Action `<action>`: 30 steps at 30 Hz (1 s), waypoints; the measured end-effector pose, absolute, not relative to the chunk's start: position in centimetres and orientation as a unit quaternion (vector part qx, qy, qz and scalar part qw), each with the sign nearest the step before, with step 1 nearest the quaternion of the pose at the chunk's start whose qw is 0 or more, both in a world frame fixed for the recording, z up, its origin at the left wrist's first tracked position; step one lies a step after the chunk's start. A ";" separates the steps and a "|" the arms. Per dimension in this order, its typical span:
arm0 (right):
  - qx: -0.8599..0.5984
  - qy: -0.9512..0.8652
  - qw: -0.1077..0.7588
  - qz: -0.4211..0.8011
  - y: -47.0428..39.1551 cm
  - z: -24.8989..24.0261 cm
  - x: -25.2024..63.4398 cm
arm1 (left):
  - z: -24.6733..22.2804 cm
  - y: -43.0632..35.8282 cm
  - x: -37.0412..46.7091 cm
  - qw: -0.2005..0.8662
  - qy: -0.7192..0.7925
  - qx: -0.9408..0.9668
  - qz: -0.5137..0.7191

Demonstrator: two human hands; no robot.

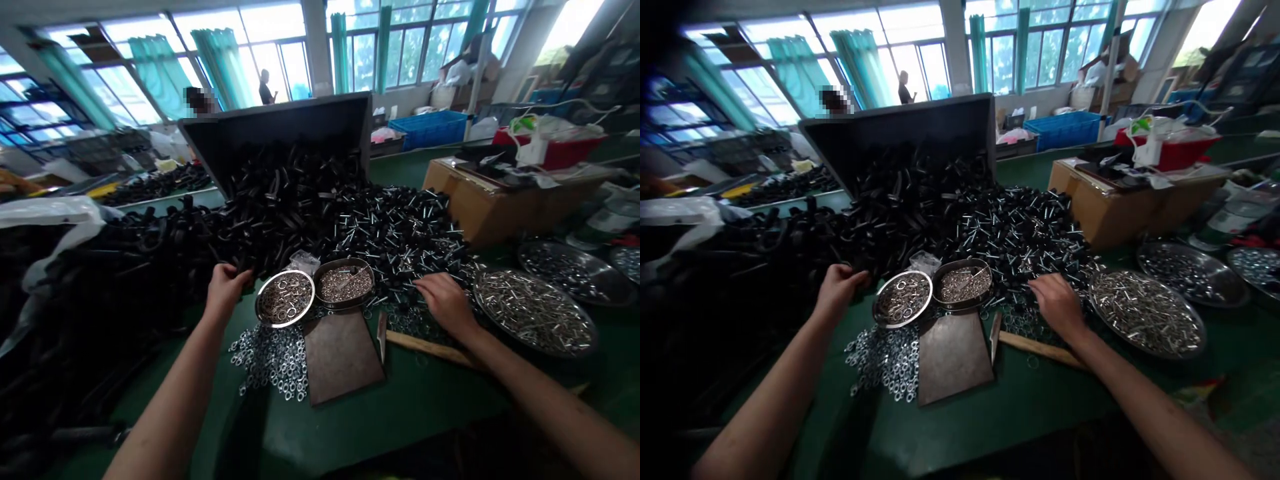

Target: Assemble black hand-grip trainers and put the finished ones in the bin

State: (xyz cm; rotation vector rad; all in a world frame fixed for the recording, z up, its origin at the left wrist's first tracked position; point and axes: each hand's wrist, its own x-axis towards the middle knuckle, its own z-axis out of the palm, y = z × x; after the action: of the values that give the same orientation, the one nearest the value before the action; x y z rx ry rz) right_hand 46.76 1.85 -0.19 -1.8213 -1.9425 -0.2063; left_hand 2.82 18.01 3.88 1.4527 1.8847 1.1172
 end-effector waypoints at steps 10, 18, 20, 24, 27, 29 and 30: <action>-0.757 -0.638 0.129 -0.060 12.1 0.7 47.1 | 3.7 1.3 2.3 0.634 0.488 0.185 0.571; -0.727 -0.661 0.183 0.013 11.6 0.8 47.4 | -1.3 -3.8 0.4 0.503 0.611 0.352 0.500; -0.721 -0.662 0.205 0.014 11.1 0.8 47.0 | -1.8 -4.1 0.5 0.435 0.658 0.453 0.415; -0.682 -0.585 0.403 0.173 9.2 1.3 44.7 | -2.1 -3.0 1.8 0.299 0.660 0.613 0.315; -0.592 -0.495 0.514 0.375 6.7 2.1 42.0 | -2.5 -1.3 3.1 0.208 0.645 0.692 0.248; -0.549 -0.467 0.507 0.472 4.5 2.5 40.1 | -2.9 -0.2 3.6 0.168 0.645 0.717 0.205; -0.532 -0.458 0.495 0.512 3.4 2.7 39.2 | -3.1 0.3 3.8 0.154 0.644 0.725 0.190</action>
State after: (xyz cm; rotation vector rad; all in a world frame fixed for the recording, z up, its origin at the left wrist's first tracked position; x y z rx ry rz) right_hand 39.20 3.44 2.66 -1.2890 -1.1111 1.2415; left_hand 3.75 0.32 -3.10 2.0787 1.8452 0.5442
